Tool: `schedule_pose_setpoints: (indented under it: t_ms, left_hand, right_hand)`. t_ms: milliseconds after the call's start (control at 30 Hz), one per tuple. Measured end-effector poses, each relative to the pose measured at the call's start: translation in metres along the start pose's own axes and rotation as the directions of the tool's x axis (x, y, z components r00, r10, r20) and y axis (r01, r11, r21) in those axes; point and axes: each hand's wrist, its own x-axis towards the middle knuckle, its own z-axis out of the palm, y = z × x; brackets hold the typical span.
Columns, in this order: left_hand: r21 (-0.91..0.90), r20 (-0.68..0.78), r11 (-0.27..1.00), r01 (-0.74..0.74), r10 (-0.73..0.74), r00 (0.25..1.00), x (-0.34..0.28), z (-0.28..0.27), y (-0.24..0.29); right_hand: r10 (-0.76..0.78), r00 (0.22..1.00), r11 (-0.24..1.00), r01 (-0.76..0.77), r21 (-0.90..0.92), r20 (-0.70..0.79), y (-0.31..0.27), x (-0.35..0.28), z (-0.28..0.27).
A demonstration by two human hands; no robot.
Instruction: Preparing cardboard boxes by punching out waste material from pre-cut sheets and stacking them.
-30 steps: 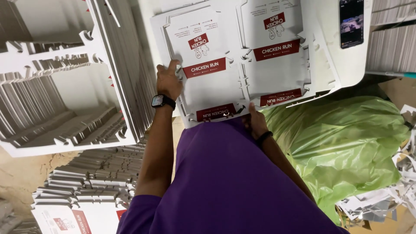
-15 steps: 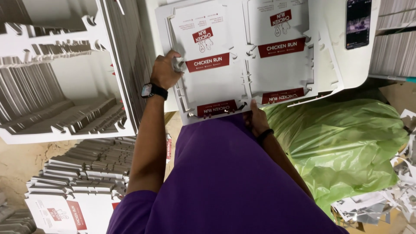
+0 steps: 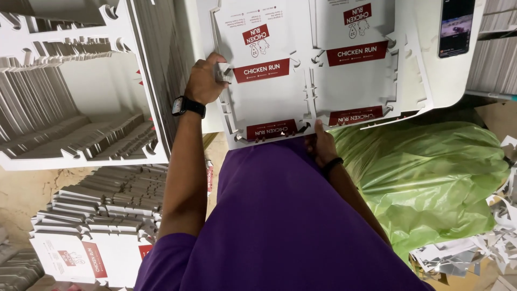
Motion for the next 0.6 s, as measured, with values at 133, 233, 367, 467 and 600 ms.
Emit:
schedule_pose_setpoints:
  t_ms: [133,233,367,467,600]
  left_hand:
    - [0.025,0.005,1.0,0.013,-0.013,1.0,-0.004,-0.002,0.014]
    - [0.055,0.012,0.998,0.003,-0.004,1.0,-0.008,-0.004,0.02]
    - [0.002,-0.003,1.0,-0.009,0.009,1.0,-0.009,-0.008,0.021]
    - [-0.021,-0.015,1.0,-0.023,0.023,1.0,-0.011,-0.008,0.019]
    - [-0.03,-0.014,0.999,-0.034,0.034,0.999,-0.012,-0.009,0.019]
  right_hand:
    - [-0.009,1.0,1.0,0.009,0.015,-0.002,0.001,0.0,0.002]
    - [-0.02,1.0,1.0,0.02,0.014,-0.002,0.002,0.002,0.001]
    - [0.011,1.0,1.0,-0.011,0.002,-0.002,0.005,0.008,0.0]
    - [0.041,0.999,0.999,-0.041,-0.004,-0.016,0.007,0.01,0.0]
    - [0.057,0.998,0.998,-0.057,-0.028,-0.012,0.007,0.011,-0.002]
